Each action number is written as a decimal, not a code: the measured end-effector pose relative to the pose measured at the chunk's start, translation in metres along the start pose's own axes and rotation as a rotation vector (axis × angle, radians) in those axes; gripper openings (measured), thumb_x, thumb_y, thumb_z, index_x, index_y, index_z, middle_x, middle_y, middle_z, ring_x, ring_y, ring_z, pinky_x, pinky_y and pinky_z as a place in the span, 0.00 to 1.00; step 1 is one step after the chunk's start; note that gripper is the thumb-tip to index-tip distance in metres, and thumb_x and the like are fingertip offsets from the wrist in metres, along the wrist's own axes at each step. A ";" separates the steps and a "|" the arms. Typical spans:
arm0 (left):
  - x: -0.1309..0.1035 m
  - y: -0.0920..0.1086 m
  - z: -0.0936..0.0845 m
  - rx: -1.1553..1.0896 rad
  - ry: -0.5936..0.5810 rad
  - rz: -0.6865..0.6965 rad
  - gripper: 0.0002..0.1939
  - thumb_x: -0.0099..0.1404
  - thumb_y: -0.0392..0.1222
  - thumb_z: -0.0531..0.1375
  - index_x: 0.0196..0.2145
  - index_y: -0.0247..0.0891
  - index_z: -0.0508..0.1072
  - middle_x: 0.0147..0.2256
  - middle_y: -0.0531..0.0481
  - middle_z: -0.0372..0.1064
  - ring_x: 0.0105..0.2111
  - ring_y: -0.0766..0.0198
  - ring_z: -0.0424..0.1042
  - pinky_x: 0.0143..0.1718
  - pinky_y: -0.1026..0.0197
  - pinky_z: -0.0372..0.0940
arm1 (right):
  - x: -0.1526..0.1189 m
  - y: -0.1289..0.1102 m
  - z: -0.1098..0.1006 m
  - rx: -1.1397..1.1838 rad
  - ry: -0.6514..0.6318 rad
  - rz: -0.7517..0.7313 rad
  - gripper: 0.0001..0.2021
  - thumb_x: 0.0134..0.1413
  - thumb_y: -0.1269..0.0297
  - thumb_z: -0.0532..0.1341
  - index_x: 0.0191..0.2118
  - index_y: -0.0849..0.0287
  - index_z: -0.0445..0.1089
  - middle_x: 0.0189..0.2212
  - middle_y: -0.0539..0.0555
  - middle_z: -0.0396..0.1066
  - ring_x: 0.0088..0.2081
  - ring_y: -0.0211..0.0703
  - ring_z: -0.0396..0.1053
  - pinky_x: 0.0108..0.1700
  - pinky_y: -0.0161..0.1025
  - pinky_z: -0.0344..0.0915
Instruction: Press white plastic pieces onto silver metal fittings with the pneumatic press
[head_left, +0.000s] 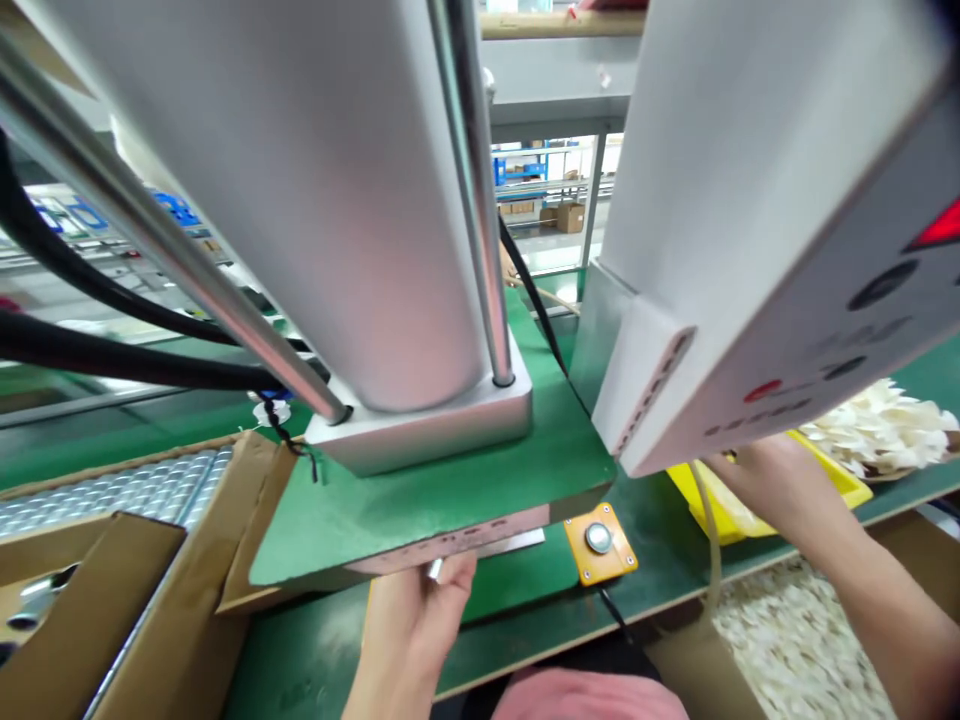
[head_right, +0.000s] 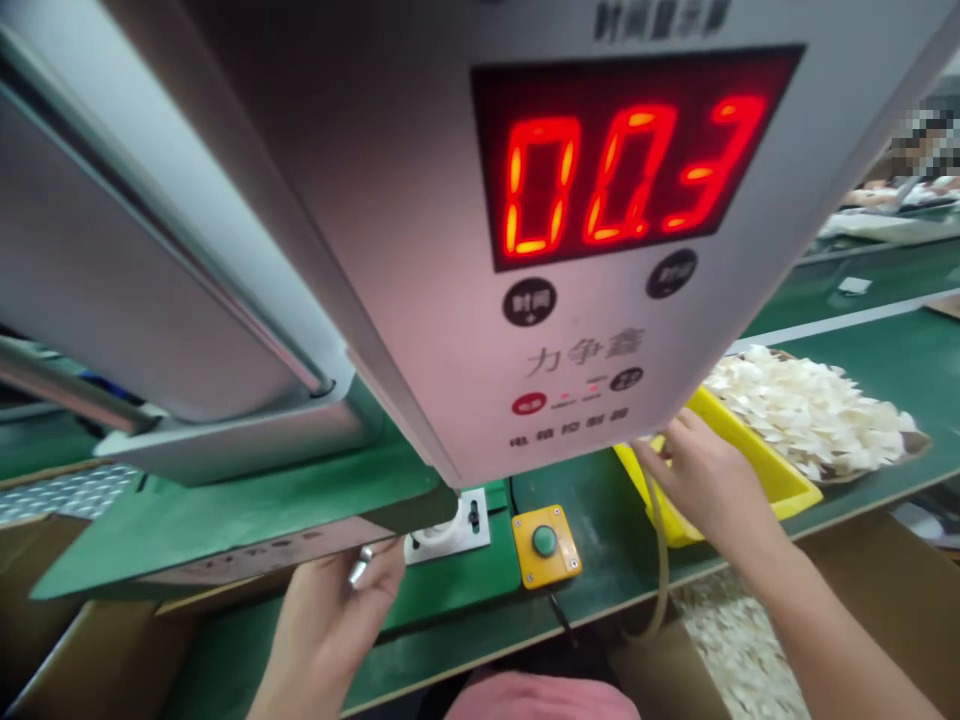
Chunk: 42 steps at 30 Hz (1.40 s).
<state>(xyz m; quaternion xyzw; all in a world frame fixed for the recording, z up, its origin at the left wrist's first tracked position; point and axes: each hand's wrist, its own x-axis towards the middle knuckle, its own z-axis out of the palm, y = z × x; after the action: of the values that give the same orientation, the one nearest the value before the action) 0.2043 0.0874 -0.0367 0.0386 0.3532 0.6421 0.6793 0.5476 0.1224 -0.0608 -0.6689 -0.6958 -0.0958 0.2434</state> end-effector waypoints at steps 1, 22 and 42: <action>0.001 0.003 -0.005 -0.042 0.014 -0.008 0.11 0.56 0.23 0.53 0.22 0.36 0.60 0.20 0.56 0.57 0.18 0.74 0.59 0.14 0.74 0.53 | -0.003 -0.024 -0.005 0.088 0.015 -0.049 0.10 0.54 0.56 0.57 0.34 0.57 0.70 0.31 0.55 0.71 0.27 0.42 0.69 0.27 0.35 0.62; -0.022 0.032 -0.091 1.080 0.168 0.343 0.12 0.56 0.53 0.61 0.32 0.42 0.72 0.24 0.53 0.66 0.25 0.64 0.65 0.25 0.66 0.59 | -0.022 -0.177 0.034 0.389 -0.162 -0.497 0.08 0.57 0.67 0.55 0.39 0.53 0.71 0.35 0.56 0.74 0.38 0.49 0.71 0.37 0.41 0.66; -0.032 0.042 -0.105 1.287 0.131 0.317 0.14 0.56 0.53 0.60 0.38 0.46 0.77 0.26 0.50 0.68 0.25 0.61 0.65 0.23 0.65 0.56 | -0.072 -0.102 0.027 0.443 -0.314 -0.225 0.12 0.61 0.60 0.53 0.49 0.50 0.65 0.41 0.52 0.72 0.39 0.43 0.72 0.43 0.39 0.68</action>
<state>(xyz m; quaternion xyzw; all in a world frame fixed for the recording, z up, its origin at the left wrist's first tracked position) 0.1154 0.0242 -0.0797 0.4487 0.6965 0.3962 0.3955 0.4417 0.0617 -0.0980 -0.5246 -0.7989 0.1365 0.2608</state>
